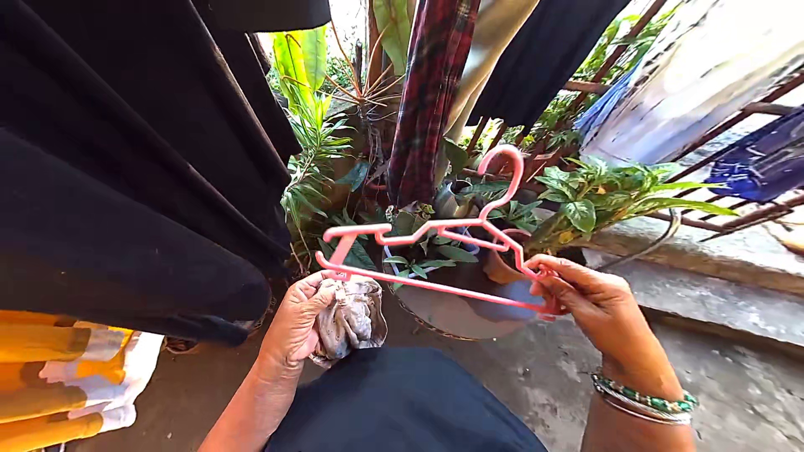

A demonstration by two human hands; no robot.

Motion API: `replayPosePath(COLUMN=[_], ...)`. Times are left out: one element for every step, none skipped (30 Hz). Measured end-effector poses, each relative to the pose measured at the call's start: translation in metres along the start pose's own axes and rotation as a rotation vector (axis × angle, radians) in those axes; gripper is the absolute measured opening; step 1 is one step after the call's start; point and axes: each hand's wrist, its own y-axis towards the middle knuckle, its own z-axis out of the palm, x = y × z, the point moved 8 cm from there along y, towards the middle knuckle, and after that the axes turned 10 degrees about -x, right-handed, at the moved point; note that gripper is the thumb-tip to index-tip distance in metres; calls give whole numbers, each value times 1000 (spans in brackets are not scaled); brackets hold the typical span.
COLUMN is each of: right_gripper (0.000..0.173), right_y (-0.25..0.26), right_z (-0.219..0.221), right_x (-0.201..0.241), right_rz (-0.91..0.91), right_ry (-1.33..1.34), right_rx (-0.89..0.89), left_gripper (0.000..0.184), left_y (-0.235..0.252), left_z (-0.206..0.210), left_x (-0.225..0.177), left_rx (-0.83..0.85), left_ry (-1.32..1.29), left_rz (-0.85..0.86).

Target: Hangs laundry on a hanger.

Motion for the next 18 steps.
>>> replayPosePath(right_gripper=[27, 28, 29, 29, 29, 29, 29, 29, 29, 29, 29, 29, 29, 29, 29, 30, 30, 30], right_y=[-3, -5, -7, -8, -9, -10, -10, -10, -10, -10, -10, -10, -10, -10, -9, -9, -8, -8], right_z=[-4, -7, -10, -13, -15, -17, -18, -19, -18, -17, -16, -15, -13, -13, -13, -12, -12, -11], right_x=[-5, -8, -10, -11, -11, -11, -11, -10, -8, -7, -6, -6, -5, -3, -2, 0, 2, 4], right_rz=[-6, -14, -20, -25, -28, -29, -29, -31, -34, -35, -34, -33, -37, -46, -57, -67, -74, -78], right_ry=[-35, -68, -97, -113, -123, -122, -118, -113, -105, -97, -92, -92, -97, -107, -121, -129, -133, -130], right_rx=[2, -2, -11, -24, -34, -41, -46, -46, -45, -44, -47, -50, -51, -55, -59, -59, -60, -59], left_gripper=[23, 23, 23, 23, 24, 25, 25, 25, 24, 23, 21, 20, 19, 18, 17, 16, 16, 17], left_y=[0, 0, -1, -1, -1, -1, -1, -1, -1, -1, -1, -2, -2, -2, -3, -3, -3, -3], left_z=[-2, -3, -4, -5, -5, -5, -5, -6, -6, -7, -7, -7, -7, -7, -7, -7, -7, -7], left_x=[1, 1, 1, 2, 2, 2, 2, 3, 3, 4, 4, 4, 4, 4, 4, 4, 3, 3], left_rx=[-14, -29, -39, -40, -35, -31, -37, -46, -55, -65, -68, -62, -57, -55, -57, -57, -54, -47], left_ry=[-21, -37, -46, -52, -55, -55, -61, -70, -78, -88, -92, -94, -94, -91, -93, -96, -99, -101], left_rz=[-14, -27, -35, -39, -41, -44, -47, -50, -50, -49, -46, -43, -41, -39, -38, -36, -33, -31])
